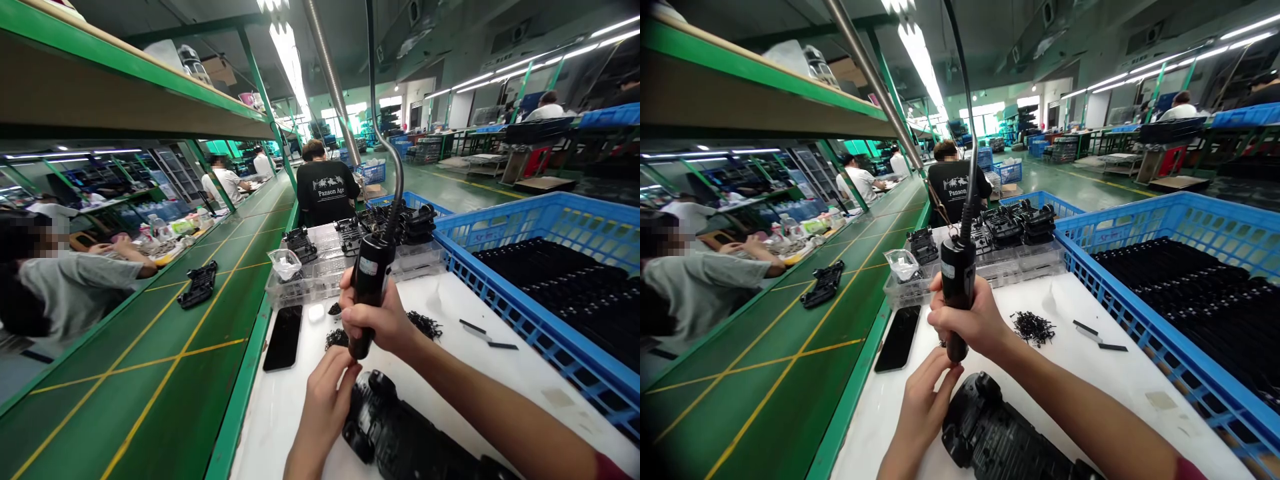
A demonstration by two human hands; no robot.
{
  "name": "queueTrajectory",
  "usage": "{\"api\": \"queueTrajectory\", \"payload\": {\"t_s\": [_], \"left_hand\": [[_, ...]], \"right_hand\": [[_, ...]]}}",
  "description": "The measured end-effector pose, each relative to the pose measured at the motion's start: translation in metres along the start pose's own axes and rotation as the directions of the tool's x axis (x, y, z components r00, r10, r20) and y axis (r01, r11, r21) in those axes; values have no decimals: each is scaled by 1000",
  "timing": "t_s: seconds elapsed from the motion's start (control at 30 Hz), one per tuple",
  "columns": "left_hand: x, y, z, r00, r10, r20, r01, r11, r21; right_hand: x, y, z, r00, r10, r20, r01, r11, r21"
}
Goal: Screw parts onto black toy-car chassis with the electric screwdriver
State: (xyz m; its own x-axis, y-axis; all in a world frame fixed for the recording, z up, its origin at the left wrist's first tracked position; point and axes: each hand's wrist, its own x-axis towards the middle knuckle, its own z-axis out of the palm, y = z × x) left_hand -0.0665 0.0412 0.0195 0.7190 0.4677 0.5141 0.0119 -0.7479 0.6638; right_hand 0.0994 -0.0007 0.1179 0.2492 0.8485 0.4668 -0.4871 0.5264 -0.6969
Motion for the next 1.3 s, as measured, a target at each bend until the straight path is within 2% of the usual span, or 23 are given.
{"api": "queueTrajectory", "payload": {"t_s": [0.27, 0.43, 0.67, 0.83, 1.0, 1.07, 1.2, 1.3], "left_hand": [[-2, -2, 6, 997, 58, -51, -56, 998, 41], [-4, -3, 6, 996, 78, -31, -76, 995, 58], [-5, -1, 7, 997, 76, -17, -74, 995, 68], [0, 5, 6, 1000, 23, -4, -23, 1000, 21], [5, 3, -2, 999, 46, -17, -45, 998, 41], [6, 0, -7, 997, 16, -73, -13, 999, 46], [6, -2, -20, 978, -136, -161, 144, 989, 40], [5, 2, -28, 969, -166, -181, 183, 980, 78]], "right_hand": [[2, -2, -3, 1000, -13, 23, 12, 1000, 27], [4, -2, -5, 1000, 10, 25, -10, 1000, 12], [1, 3, -6, 999, 47, 24, -47, 999, 12], [0, 3, -9, 996, 80, 50, -81, 997, 11], [5, -3, -6, 991, 114, 77, -107, 991, -79], [5, -4, -5, 985, 148, 89, -136, 983, -122], [0, -9, -4, 963, 227, 141, -206, 967, -152], [-5, -22, -1, 951, 213, 226, -167, 965, -204]]}}
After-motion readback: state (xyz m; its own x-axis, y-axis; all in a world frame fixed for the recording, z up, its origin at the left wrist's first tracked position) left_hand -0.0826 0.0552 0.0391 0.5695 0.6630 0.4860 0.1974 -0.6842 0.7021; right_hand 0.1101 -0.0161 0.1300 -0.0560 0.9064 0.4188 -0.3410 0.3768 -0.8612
